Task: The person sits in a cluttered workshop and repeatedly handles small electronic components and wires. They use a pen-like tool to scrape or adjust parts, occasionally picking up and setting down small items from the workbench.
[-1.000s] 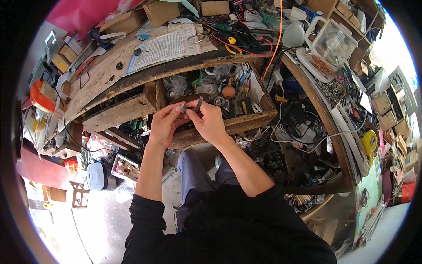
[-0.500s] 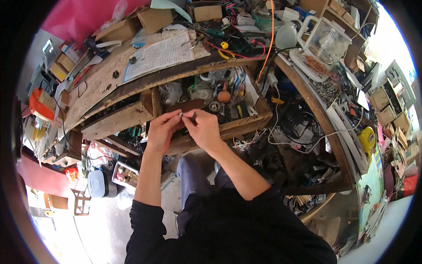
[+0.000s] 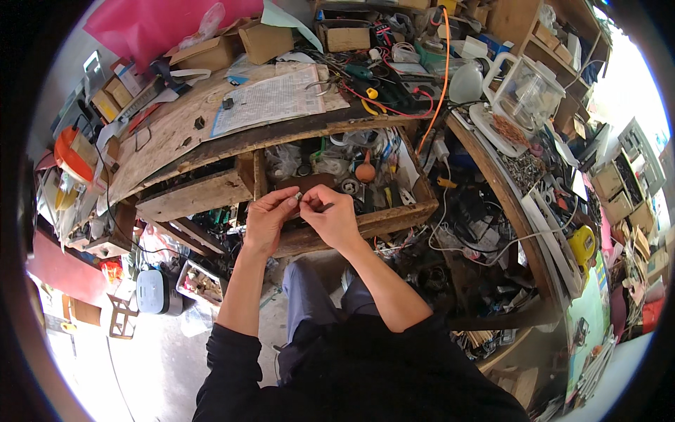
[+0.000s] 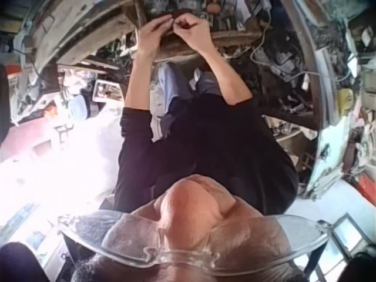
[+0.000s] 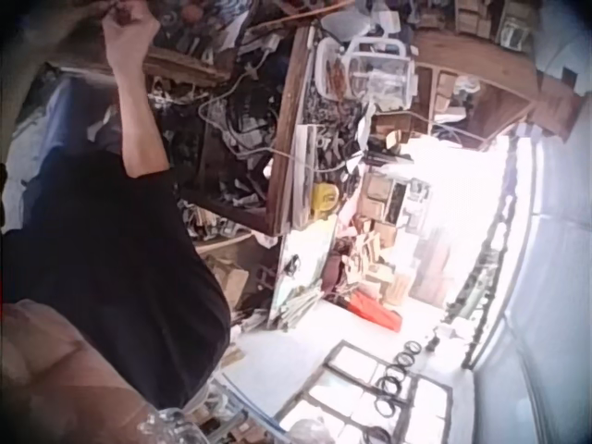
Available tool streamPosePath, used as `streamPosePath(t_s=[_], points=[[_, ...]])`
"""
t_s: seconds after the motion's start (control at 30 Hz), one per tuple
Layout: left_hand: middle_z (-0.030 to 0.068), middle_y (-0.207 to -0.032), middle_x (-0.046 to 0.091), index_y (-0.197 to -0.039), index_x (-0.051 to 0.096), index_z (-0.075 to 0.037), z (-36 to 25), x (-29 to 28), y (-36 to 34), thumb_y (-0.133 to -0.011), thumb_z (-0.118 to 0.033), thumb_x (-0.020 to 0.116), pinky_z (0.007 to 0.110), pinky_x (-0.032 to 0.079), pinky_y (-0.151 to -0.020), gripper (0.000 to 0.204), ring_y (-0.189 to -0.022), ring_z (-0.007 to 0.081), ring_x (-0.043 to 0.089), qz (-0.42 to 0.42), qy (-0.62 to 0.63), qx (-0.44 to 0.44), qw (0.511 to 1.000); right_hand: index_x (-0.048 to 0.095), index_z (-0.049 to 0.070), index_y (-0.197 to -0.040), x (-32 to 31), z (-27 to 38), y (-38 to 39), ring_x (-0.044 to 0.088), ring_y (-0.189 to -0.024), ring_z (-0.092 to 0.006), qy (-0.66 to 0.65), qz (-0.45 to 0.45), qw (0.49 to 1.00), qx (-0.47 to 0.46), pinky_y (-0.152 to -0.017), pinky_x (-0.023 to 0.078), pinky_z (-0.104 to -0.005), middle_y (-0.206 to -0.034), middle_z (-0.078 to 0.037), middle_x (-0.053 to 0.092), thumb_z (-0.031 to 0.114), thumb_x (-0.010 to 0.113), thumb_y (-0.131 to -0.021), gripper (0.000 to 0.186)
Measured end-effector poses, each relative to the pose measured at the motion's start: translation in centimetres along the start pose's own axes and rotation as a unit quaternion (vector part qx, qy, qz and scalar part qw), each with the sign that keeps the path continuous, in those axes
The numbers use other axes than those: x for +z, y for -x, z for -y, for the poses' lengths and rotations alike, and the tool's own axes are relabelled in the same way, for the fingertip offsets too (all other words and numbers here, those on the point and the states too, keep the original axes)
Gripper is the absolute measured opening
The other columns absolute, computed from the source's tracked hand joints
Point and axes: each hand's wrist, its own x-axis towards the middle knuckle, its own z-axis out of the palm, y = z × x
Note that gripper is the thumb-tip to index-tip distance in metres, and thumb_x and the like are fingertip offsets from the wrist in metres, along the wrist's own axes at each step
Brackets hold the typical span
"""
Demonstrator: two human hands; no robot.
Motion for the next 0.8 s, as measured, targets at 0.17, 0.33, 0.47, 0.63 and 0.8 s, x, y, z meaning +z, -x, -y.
streamPosePath(t_s=[0.17,0.33,0.47,0.63,0.8], points=[[0.0087,-0.109,0.073,-0.119,0.071,0.004,0.6,0.1,0.1,-0.094,-0.002,0.071,0.027,0.056,-0.09,0.026,-0.096,0.0138,0.068,-0.032,0.006,0.049,0.998,0.066,0.0,-0.091,-0.4,2.0,-0.5,0.056,-0.057,-0.0047,-0.026,0.038,0.995,0.093,-0.048,0.044,-0.0223,-0.072,-0.001,0.066,0.005,0.072,-0.091,0.007],[0.0087,-0.108,0.073,-0.119,0.071,0.004,0.7,0.2,-0.1,-0.095,-0.004,0.071,0.026,0.055,-0.09,0.025,-0.096,0.0135,0.068,-0.045,0.013,0.068,0.997,0.066,0.0,-0.09,-0.1,2.2,-2.0,0.055,-0.054,-0.0055,-0.02,0.065,0.994,0.08,-0.048,0.044,-0.0227,-0.071,-0.001,0.065,0.005,0.072,-0.091,0.008],[0.0088,-0.108,0.073,-0.12,0.071,0.004,0.9,0.4,-0.1,-0.096,-0.004,0.069,0.026,0.055,-0.089,0.025,-0.096,0.0128,0.067,-0.042,0.0,0.065,0.997,0.066,-0.002,-0.088,-0.5,2.6,-2.7,0.058,-0.054,-0.0073,0.019,0.089,0.992,0.087,-0.048,0.046,-0.0243,-0.071,-0.002,0.065,0.007,0.072,-0.088,0.01],[0.0086,-0.107,0.073,-0.12,0.071,0.005,1.0,0.4,0.0,-0.097,-0.005,0.068,0.027,0.055,-0.089,0.024,-0.096,0.0124,0.067,-0.053,-0.078,0.091,0.991,0.066,-0.002,-0.086,-0.9,4.4,-3.5,0.06,-0.052,-0.0086,0.083,0.115,0.986,0.086,-0.047,0.045,-0.0245,-0.068,-0.002,0.065,0.006,0.072,-0.085,0.011],[0.0096,-0.108,0.073,-0.12,0.07,0.005,0.9,0.4,-0.1,-0.099,-0.006,0.067,0.028,0.056,-0.089,0.024,-0.098,0.0148,0.069,-0.055,-0.008,0.078,0.995,0.065,-0.002,-0.088,-0.6,3.7,-3.9,0.058,-0.052,-0.0083,0.09,0.118,0.985,0.085,-0.047,0.045,-0.0247,-0.068,-0.002,0.063,0.006,0.071,-0.089,0.01]])
